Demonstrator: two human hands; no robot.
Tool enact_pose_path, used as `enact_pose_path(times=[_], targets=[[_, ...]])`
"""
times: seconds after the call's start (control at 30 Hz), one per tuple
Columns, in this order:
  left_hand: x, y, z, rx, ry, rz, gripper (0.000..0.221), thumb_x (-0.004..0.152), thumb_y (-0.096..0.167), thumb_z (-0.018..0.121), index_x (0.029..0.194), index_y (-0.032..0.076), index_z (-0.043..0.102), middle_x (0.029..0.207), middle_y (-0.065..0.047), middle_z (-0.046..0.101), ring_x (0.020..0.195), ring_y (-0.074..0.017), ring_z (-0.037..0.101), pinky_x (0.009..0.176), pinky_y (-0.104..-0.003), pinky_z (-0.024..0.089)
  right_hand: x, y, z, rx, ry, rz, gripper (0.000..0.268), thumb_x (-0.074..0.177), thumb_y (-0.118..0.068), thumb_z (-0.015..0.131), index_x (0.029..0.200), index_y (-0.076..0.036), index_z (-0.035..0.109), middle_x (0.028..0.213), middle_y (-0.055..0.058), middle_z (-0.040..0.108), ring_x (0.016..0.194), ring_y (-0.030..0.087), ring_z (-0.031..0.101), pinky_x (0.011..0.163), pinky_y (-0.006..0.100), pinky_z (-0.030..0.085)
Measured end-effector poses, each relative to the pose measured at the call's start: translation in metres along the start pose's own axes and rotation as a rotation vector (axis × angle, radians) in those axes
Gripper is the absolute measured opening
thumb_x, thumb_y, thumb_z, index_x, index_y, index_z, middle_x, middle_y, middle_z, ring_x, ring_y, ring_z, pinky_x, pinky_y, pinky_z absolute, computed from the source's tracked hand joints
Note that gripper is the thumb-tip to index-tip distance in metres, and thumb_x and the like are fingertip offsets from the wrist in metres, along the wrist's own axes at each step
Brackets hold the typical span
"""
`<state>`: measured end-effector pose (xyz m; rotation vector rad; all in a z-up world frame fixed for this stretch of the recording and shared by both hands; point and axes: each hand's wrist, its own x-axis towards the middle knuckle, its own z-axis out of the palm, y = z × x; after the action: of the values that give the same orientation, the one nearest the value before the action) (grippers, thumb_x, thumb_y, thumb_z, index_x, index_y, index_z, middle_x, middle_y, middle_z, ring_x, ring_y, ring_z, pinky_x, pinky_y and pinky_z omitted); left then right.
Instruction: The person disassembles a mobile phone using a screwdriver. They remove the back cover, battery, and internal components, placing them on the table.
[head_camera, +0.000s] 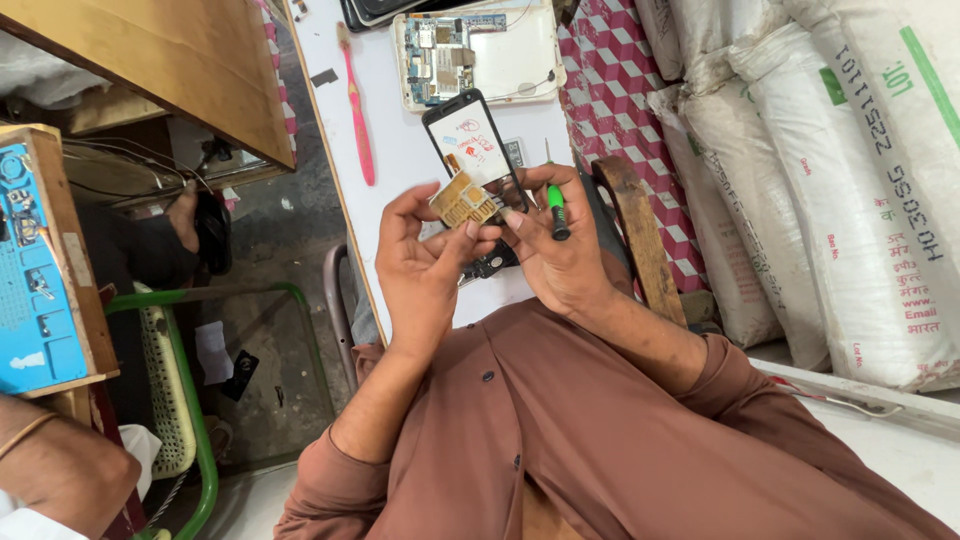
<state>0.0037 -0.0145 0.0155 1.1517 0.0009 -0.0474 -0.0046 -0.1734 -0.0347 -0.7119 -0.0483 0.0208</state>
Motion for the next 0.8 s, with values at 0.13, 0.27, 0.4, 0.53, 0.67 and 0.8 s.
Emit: enact_pose_path(times=[0.13, 0.27, 0.4, 0.53, 0.67, 0.8], targets=[[0.002, 0.000, 0.001, 0.021, 0.028, -0.101, 0.038, 0.093, -0.006, 0.066, 0.128, -0.003, 0.051, 0.113, -0.011, 0.058, 0.091, -0.0262, 0.077, 0.076, -0.032, 0.067, 0.002, 0.003, 0.000, 0.044, 0.003, 0.025, 0.041, 0.102, 0.008, 0.062, 0.134, -0.012, 0.047, 0.128, 0.008, 0.059, 0.122, 0.019, 0.061, 0.104, 0.037, 0.054], [0.002, -0.001, -0.004, 0.044, 0.043, -0.104, 0.025, 0.097, -0.004, 0.068, 0.118, -0.004, 0.055, 0.107, -0.015, 0.070, 0.088, -0.0243, 0.077, 0.071, -0.029, 0.063, 0.003, 0.003, 0.002, 0.056, 0.006, 0.057, 0.037, 0.102, 0.008, 0.064, 0.131, -0.010, 0.049, 0.126, 0.011, 0.063, 0.119, 0.021, 0.064, 0.101, 0.039, 0.056], [-0.003, 0.000, -0.009, 0.041, 0.039, -0.074, 0.027, 0.097, -0.004, 0.069, 0.119, -0.002, 0.054, 0.104, -0.015, 0.074, 0.093, -0.0194, 0.074, 0.071, -0.026, 0.058, 0.005, 0.001, 0.001, 0.092, -0.005, 0.080, 0.031, 0.102, 0.004, 0.064, 0.127, -0.010, 0.050, 0.124, 0.013, 0.065, 0.114, 0.023, 0.067, 0.097, 0.041, 0.059], [-0.007, 0.004, -0.011, 0.028, 0.033, -0.141, 0.020, 0.097, -0.001, 0.069, 0.111, -0.001, 0.055, 0.102, -0.015, 0.076, 0.089, -0.0198, 0.078, 0.069, -0.026, 0.060, 0.004, 0.004, -0.002, 0.116, 0.016, 0.091, 0.025, 0.103, 0.002, 0.065, 0.119, -0.011, 0.051, 0.122, 0.010, 0.064, 0.114, 0.023, 0.067, 0.094, 0.043, 0.060], [-0.008, 0.002, -0.007, 0.100, 0.076, -0.092, 0.014, 0.094, 0.001, 0.071, 0.107, -0.001, 0.066, 0.097, -0.009, 0.074, 0.079, -0.0128, 0.068, 0.065, -0.023, 0.053, 0.004, 0.006, -0.005, 0.142, 0.046, 0.077, 0.024, 0.103, 0.003, 0.066, 0.116, -0.011, 0.052, 0.124, 0.005, 0.061, 0.115, 0.020, 0.065, 0.097, 0.040, 0.058], [-0.005, -0.012, -0.005, 0.128, 0.082, 0.009, 0.010, 0.094, -0.001, 0.076, 0.097, 0.000, 0.067, 0.097, 0.000, 0.061, 0.087, -0.0063, 0.056, 0.076, -0.021, 0.048, 0.002, 0.008, -0.006, 0.175, 0.031, 0.075, 0.020, 0.102, 0.000, 0.067, 0.111, -0.011, 0.052, 0.124, 0.005, 0.061, 0.118, 0.021, 0.066, 0.102, 0.040, 0.056]])
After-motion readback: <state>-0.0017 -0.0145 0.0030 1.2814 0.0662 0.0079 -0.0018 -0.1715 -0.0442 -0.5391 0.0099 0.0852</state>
